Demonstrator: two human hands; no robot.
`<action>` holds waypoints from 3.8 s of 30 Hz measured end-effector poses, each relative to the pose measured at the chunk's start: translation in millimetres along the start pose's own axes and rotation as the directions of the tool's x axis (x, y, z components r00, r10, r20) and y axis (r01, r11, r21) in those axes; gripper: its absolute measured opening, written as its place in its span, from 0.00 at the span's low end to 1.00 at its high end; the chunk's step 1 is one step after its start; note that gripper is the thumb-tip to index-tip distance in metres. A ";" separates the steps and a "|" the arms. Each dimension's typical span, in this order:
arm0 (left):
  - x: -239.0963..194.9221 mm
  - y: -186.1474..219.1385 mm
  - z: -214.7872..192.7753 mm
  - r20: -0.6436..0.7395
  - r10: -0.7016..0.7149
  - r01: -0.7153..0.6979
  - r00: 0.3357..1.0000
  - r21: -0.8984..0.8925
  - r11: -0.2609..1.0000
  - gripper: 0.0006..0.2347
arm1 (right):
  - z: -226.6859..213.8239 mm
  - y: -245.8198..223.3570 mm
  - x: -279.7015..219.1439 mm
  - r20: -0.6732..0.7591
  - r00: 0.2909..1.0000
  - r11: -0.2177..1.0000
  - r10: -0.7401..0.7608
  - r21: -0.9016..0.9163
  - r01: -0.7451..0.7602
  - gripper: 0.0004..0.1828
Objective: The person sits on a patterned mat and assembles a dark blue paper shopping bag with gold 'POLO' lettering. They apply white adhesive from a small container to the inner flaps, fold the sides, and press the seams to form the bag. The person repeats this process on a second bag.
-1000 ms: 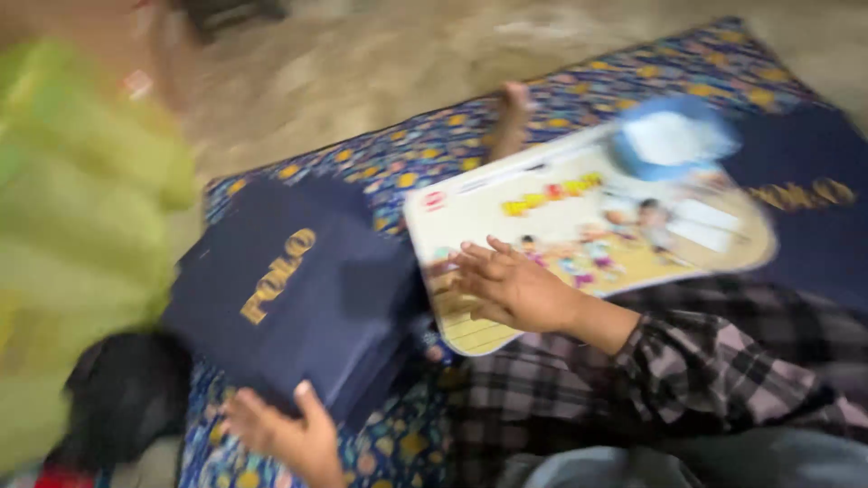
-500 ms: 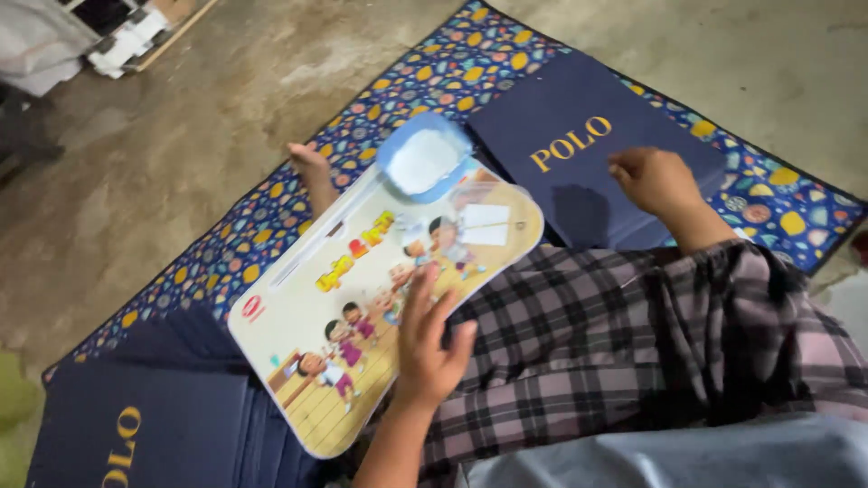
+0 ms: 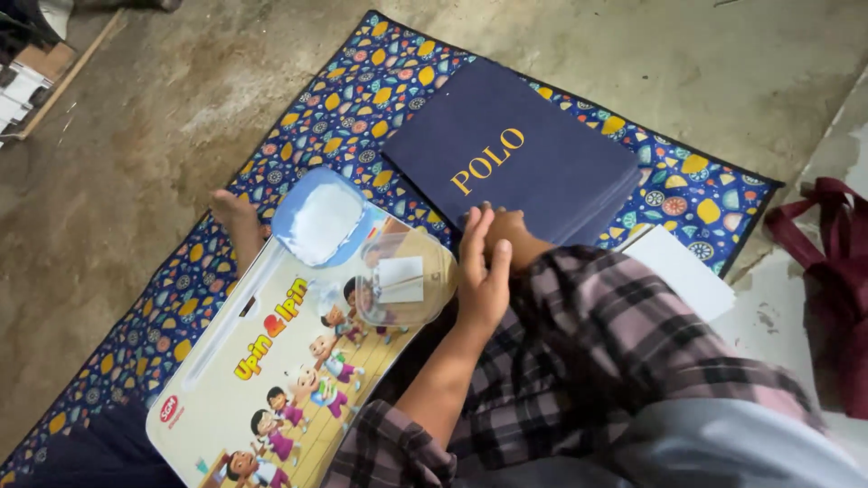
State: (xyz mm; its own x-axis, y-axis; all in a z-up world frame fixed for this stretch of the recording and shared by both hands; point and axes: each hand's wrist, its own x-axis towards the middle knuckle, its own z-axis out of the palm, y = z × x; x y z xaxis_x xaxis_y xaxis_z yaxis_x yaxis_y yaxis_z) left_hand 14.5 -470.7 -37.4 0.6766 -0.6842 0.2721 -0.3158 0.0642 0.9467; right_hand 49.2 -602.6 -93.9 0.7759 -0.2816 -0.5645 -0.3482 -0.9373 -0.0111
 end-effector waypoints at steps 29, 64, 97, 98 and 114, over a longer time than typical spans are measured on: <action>21.9 -71.7 37.9 -0.013 -0.566 0.521 0.824 -0.376 0.767 0.27 | -43.1 102.1 -46.1 -0.436 0.822 0.850 0.365 0.516 -0.104 0.18; 23.6 -4.3 23.7 0.185 -0.516 0.541 0.836 -0.430 0.723 0.38 | -24.4 103.2 -124.5 -0.639 0.365 0.675 0.677 0.737 0.040 0.11; -269.1 45.7 -379.2 -0.825 0.269 0.123 0.498 0.374 0.919 0.27 | -43.9 -199.8 -166.2 -0.606 0.795 -0.124 0.014 0.788 0.603 0.07; -274.7 35.3 -383.6 -0.811 0.237 0.234 0.535 0.412 0.881 0.28 | -48.5 -212.1 -170.1 -0.525 0.850 0.137 0.043 0.846 0.516 0.11; -300.9 28.5 -366.8 -0.307 0.337 0.095 0.890 0.848 0.521 0.04 | -10.2 -240.1 -158.3 -0.723 0.524 0.808 -0.450 -0.080 0.583 0.19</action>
State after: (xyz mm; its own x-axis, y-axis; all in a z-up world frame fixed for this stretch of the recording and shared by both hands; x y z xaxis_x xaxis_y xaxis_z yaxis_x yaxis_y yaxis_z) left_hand 45.9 3.5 -29.0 0.7001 -0.3642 0.6142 -0.6643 -0.6476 0.3732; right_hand 15.3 -335.0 6.6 0.9438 0.1254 0.3059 0.2129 -0.9384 -0.2723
